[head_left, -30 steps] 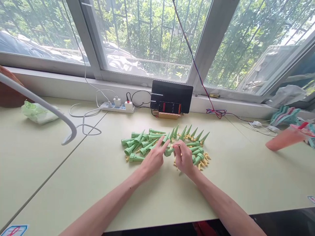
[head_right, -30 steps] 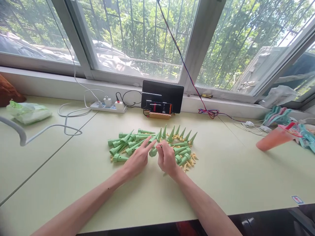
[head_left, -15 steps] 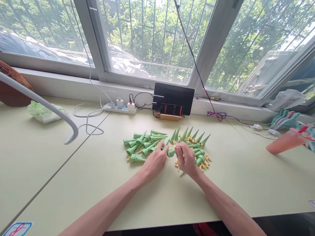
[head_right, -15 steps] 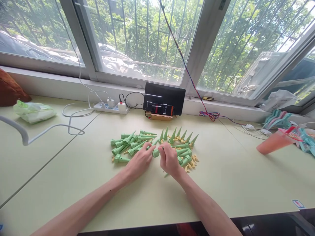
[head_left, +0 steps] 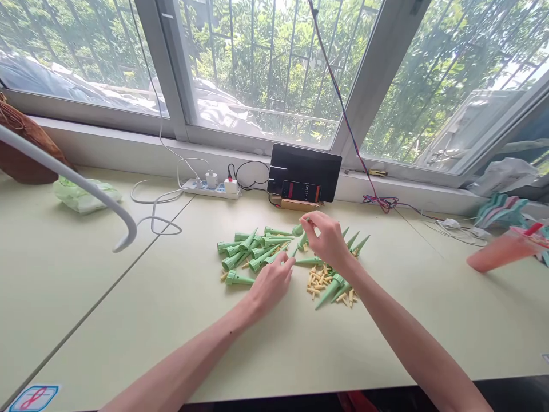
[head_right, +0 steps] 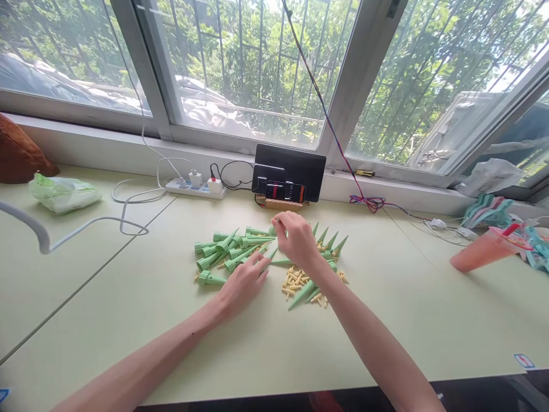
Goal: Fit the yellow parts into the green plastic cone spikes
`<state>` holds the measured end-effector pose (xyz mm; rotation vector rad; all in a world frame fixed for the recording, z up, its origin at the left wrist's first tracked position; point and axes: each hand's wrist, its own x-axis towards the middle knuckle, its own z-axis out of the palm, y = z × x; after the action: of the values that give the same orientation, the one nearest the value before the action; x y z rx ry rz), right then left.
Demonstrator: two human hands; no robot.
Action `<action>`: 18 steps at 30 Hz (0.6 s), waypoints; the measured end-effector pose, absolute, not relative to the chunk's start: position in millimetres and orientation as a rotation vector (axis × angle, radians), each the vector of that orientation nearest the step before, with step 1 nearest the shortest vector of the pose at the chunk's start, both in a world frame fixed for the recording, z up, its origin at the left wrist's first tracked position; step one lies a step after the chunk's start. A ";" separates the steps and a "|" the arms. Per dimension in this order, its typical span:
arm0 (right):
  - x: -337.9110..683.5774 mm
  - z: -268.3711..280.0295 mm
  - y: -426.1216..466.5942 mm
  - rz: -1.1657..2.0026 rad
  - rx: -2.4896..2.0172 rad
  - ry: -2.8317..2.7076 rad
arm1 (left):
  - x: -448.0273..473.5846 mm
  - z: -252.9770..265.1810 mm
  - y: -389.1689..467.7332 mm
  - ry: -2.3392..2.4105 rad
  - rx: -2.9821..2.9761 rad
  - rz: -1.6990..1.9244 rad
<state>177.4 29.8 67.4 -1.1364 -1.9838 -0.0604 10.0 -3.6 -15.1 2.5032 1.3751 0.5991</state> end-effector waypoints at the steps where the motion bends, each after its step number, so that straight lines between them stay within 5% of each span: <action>1: 177.3 69.8 37.7 -0.071 -1.147 -2.013 | 10.2 -15.0 -3.8 1.372 2.492 0.607; 18: 171.4 59.7 97.1 -0.077 -1.773 -2.328 | 12.1 -10.8 -6.5 1.333 2.408 0.706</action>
<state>171.4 97.1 59.7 -1.7728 -2.3279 -0.0771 12.1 -6.5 -10.8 2.4081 1.3330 0.7065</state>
